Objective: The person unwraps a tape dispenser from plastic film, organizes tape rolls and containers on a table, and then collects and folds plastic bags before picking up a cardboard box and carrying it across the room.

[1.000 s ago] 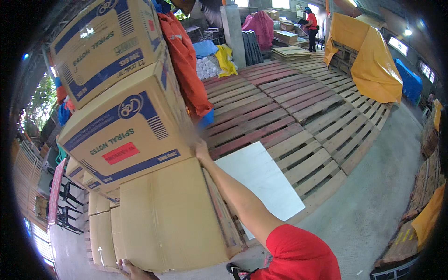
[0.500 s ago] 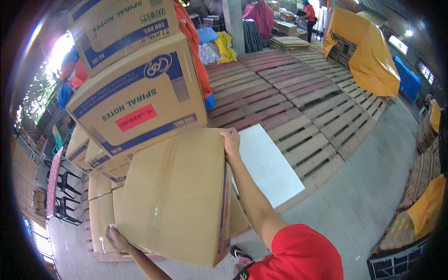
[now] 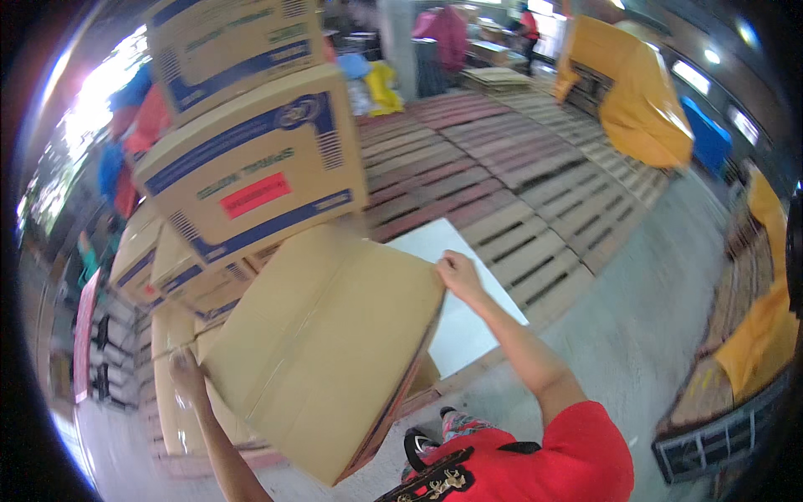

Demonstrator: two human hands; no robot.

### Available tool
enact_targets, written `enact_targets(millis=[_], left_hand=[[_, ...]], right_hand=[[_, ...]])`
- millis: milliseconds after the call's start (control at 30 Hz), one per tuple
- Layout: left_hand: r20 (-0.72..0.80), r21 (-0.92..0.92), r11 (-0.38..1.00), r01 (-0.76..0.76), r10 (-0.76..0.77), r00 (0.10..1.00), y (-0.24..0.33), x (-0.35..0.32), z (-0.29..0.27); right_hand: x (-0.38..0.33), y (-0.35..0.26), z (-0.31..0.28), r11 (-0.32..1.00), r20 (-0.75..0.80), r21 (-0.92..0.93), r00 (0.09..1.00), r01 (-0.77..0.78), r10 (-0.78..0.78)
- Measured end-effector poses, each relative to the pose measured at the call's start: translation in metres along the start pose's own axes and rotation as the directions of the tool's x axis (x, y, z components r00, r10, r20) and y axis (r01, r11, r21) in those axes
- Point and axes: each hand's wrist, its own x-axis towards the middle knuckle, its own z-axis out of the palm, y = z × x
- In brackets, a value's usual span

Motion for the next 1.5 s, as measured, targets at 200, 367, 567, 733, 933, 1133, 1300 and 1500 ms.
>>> enact_targets(millis=[200, 367, 567, 733, 933, 1133, 1300, 1500], left_hand=[[-0.194, -0.935, 0.33, -0.131, -0.165, 0.967, 0.145, 0.022, -0.084], [0.08, -0.953, -0.302, -0.013, -0.294, 0.953, 0.186, 0.01, -0.126], [0.336, -0.842, -0.44, 0.312, 0.024, 0.941, 0.231, 0.005, -0.053], [0.34, -0.896, -0.3, 0.328, 0.012, 0.94, 0.2, -0.009, -0.023], [0.336, -0.939, -0.111, 0.326, -0.085, 0.938, 0.151, -0.028, 0.012], [0.314, -0.946, 0.019, 0.323, -0.177, 0.933, 0.128, -0.043, 0.015], [0.302, -0.938, 0.084, 0.337, -0.281, 0.911, 0.107, -0.05, 0.021], [0.198, -0.947, 0.165, 0.277, -0.382, 0.903, 0.096, -0.056, 0.013]], right_hand=[[-0.026, -0.127, -0.008, 0.817, 0.018, 0.229, 0.837, 0.529, -0.547], [-0.136, -0.219, 0.057, 0.564, 0.465, 0.631, 0.321, 0.533, -0.825], [-0.156, -0.213, 0.081, 0.303, 0.222, 0.826, 0.219, 0.475, -0.95], [-0.107, -0.148, -0.013, 0.552, 0.574, 0.811, -0.082, 0.195, -0.815], [0.038, -0.09, -0.091, 0.687, 0.131, 0.713, 0.938, 0.136, -0.321], [0.078, 0.018, -0.049, 0.825, 0.417, 0.509, 0.909, -0.243, 0.01], [0.083, 0.051, 0.03, 0.843, 0.688, 0.424, 0.723, -0.331, -0.062], [0.106, 0.011, 0.113, 0.801, 0.866, 0.454, 0.406, -0.39, -0.293]])
